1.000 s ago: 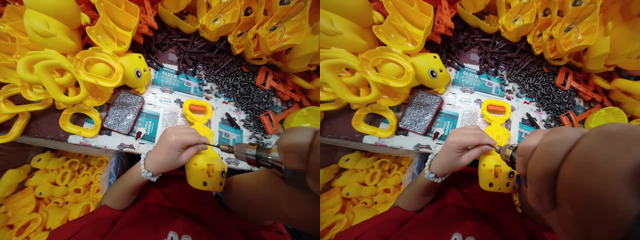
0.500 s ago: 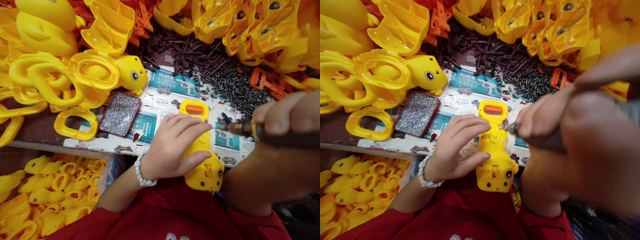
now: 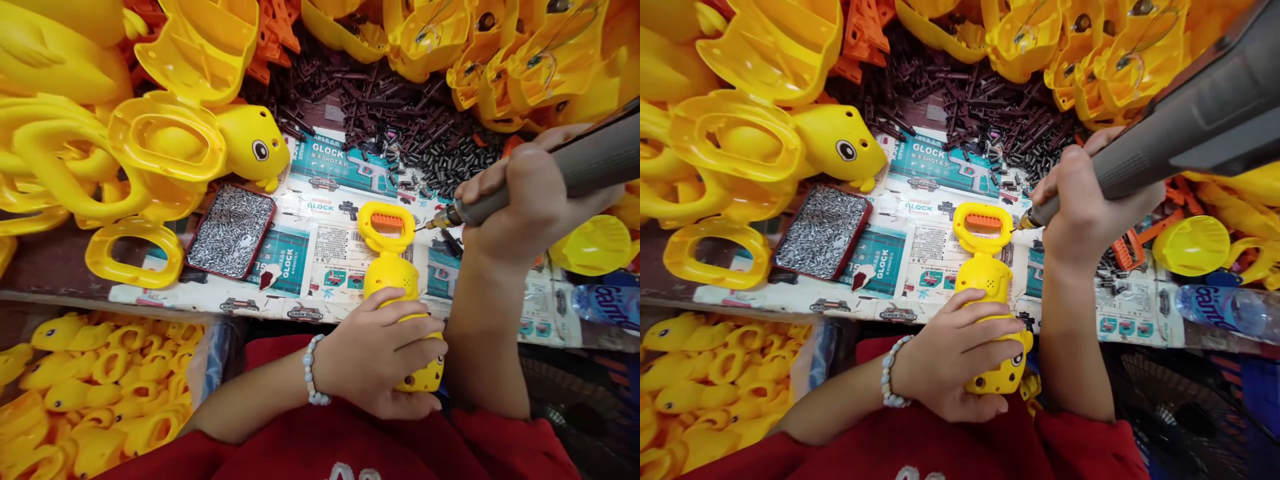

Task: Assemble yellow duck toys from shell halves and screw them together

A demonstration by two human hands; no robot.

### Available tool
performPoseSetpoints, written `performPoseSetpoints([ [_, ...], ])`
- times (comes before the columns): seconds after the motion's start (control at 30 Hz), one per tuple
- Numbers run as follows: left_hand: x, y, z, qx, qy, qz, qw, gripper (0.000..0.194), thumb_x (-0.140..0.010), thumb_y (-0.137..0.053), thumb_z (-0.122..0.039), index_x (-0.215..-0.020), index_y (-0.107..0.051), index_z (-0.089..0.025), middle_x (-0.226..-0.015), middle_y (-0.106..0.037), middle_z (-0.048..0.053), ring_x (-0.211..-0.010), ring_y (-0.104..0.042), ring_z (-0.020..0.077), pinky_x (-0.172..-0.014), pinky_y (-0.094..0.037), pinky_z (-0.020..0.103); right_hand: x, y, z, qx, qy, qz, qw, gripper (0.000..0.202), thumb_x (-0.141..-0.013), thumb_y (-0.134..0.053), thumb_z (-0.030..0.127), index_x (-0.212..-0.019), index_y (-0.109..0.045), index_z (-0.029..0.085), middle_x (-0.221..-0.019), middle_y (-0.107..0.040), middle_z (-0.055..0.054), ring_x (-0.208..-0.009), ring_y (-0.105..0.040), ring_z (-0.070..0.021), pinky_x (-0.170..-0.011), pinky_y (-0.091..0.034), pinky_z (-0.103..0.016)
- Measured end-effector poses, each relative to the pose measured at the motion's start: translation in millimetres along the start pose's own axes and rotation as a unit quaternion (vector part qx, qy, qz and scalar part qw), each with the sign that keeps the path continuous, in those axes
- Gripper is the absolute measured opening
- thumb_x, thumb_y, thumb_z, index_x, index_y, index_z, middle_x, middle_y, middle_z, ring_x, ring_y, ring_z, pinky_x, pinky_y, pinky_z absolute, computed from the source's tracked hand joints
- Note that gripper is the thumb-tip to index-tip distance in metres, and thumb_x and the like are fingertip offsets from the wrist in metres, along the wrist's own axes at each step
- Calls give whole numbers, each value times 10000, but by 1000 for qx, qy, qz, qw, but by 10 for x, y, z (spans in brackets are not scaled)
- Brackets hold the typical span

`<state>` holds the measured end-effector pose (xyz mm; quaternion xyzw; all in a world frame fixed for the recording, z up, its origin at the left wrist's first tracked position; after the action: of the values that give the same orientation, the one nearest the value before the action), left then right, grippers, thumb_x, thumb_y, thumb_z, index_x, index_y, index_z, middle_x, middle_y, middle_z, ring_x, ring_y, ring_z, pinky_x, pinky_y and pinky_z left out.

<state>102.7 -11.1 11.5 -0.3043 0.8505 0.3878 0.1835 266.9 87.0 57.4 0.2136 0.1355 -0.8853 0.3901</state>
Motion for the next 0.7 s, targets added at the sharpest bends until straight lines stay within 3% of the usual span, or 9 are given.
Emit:
performPoseSetpoints([
  [0.13, 14, -9, 29, 14, 8, -12, 1000, 417, -855, -474, -512, -1071, -594, -176, -1148, -686, 40, -1150, -559, 195, -1086, -309, 380, 51, 23, 2, -35, 39, -9, 999, 327, -726, -551, 235, -922, -297, 170, -646, -386, 83, -396, -416, -61, -369, -404, -164],
  [0.3, 1, -13, -4, 8, -9, -8, 1000, 416, -819, -523, -513, -1036, -624, -173, -1123, -697, 54, -1124, -589, 208, -1062, -351, 396, 298, 201, 48, -33, 62, -143, 987, 431, -680, -574, 261, -981, -281, 164, -791, -486, 34, -396, -429, -43, -406, -425, -164],
  [0.37, -21, 19, -45, 2, -13, -16, 1000, 377, -824, -533, -471, -1013, -632, -160, -1095, -702, 51, -1094, -602, 203, -1043, -374, 378, 285, 205, 44, -55, 50, -130, 989, 415, -659, -590, 260, -959, -324, 152, -723, -484, 37, -386, -436, -68, -396, -419, -174],
  [0.47, -53, 82, -51, -17, 16, 20, 1000, 333, -826, -573, -449, -1012, -635, -180, -1123, -688, 36, -1094, -604, 168, -1028, -402, 313, 137, 155, 123, -83, 13, -78, 993, 343, -626, -649, 226, -864, -427, 118, -655, -478, 7, -382, -467, -138, -360, -400, -222],
  [0.57, 22, 438, 233, -144, 207, 5, 968, 266, -868, -570, -381, -1063, -628, -210, -1137, -673, 35, -1075, -610, 139, -967, -451, 251, 47, 211, 435, -126, 29, -87, 988, 347, -602, -648, 232, -867, -442, 145, -689, -499, 10, -402, -465, -131, -378, -403, -228],
  [0.63, 187, 884, 468, -242, 348, -56, 904, 234, -917, -484, -240, -1092, -616, -158, -1091, -666, 96, -1044, -616, 177, -928, -476, 303, 69, 287, 700, -128, 53, -86, 987, 351, -582, -617, 263, -875, -447, 168, -612, -481, 27, -416, -439, -130, -418, -412, -238],
  [0.7, 350, 1282, 655, -296, 418, -88, 854, 221, -910, -452, -152, -1030, -633, -110, -1031, -652, 145, -1025, -614, 239, -900, -482, 385, 133, 390, 863, -92, 23, -96, 991, 350, -535, -581, 330, -834, -474, 183, -501, -407, 35, -423, -399, -144, -434, -400, -251],
])
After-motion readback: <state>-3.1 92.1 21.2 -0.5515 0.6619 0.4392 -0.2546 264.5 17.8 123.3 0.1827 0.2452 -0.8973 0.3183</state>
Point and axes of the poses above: each hand's wrist, its own x-axis away from the middle knuckle, its own y-axis out of the back of the hand, z = x × y, the point moved 6 cm from there along -x, towards the middle knuckle
